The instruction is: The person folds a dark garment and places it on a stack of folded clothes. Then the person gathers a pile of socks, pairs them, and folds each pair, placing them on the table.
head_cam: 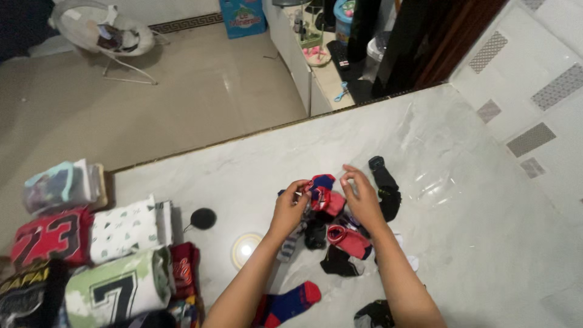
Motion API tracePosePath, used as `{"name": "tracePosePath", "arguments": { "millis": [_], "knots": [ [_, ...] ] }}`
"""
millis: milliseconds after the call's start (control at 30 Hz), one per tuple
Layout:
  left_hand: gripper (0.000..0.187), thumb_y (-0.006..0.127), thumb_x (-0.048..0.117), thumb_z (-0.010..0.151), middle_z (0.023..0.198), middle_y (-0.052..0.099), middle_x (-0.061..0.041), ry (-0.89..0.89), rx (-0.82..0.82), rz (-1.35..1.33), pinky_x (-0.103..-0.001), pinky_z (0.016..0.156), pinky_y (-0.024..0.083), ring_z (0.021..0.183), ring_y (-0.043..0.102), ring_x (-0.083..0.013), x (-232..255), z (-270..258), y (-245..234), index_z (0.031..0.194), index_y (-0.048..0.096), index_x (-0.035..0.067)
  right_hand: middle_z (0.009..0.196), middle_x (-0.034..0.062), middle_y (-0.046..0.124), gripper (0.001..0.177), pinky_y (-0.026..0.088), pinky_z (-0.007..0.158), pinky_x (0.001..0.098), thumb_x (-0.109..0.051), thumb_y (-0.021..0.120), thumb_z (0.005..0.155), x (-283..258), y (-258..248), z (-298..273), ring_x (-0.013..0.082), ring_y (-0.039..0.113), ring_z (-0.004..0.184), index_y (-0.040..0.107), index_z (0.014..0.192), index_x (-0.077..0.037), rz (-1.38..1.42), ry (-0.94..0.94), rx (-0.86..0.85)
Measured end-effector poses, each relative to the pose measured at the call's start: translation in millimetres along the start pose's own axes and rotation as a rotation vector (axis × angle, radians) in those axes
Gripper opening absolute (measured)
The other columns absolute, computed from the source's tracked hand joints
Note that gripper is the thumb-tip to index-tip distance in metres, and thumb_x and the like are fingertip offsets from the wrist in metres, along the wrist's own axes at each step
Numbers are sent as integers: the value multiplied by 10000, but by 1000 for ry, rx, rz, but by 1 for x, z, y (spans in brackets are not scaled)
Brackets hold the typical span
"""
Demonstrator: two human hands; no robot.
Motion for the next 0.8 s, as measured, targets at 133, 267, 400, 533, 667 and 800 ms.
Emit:
{"name": "tracePosePath", "arguments": {
  "millis": [133,267,400,533,667,800],
  "knots": [
    [321,673,42,924,1054,713,-42,125,51,-12,-258,687,580,839,661,-85,50,-32,-22,1244,664,69,1441,191,568,553,492,1053,412,-243,657,973,-33,13,-24,322,592,1289,420,1452,-102,411,153,-149],
    [335,632,-1,941,1115,675,-67,167,72,-205,-259,775,617,949,703,-112,59,-39,-15,1274,623,36,1439,196,553,759,487,1045,421,-319,708,916,-54,14,-43,303,574,1303,337,1541,-101,159,153,-98],
    [323,604,25,988,1093,648,-75,90,96,-448,-269,771,596,907,702,-145,28,-50,-23,1307,573,-7,1453,198,525,789,384,1120,475,-335,800,798,-79,39,-111,379,488,1363,446,1459,-86,-105,-85,-145],
    [308,582,83,1010,1084,646,-64,-26,52,-596,-281,780,611,902,720,-159,-5,-88,-34,1304,553,-3,1654,134,331,498,145,1129,635,-339,751,840,-52,80,-172,379,253,1478,670,1330,-291,-628,-83,-483],
    [294,626,102,989,1062,670,-68,-93,68,-513,-289,753,609,870,720,-166,-9,-145,-53,1260,584,-6,1621,155,328,430,151,1177,637,-342,697,876,-55,48,-155,395,244,1501,682,1290,-226,-637,-61,-221],
    [308,765,99,915,1003,729,-69,-4,169,-109,-262,800,573,903,679,-108,18,-207,-75,1189,663,0,1361,179,581,355,451,1013,476,-333,662,942,-85,26,-156,330,546,1234,713,1218,-116,-219,-73,-93]
  ]
}}
Point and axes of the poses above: each hand's wrist, its own z-axis towards the middle knuckle, its own y-axis out of the palm, x = y × z, the point moved 9 cm from there along z, towards the middle knuckle
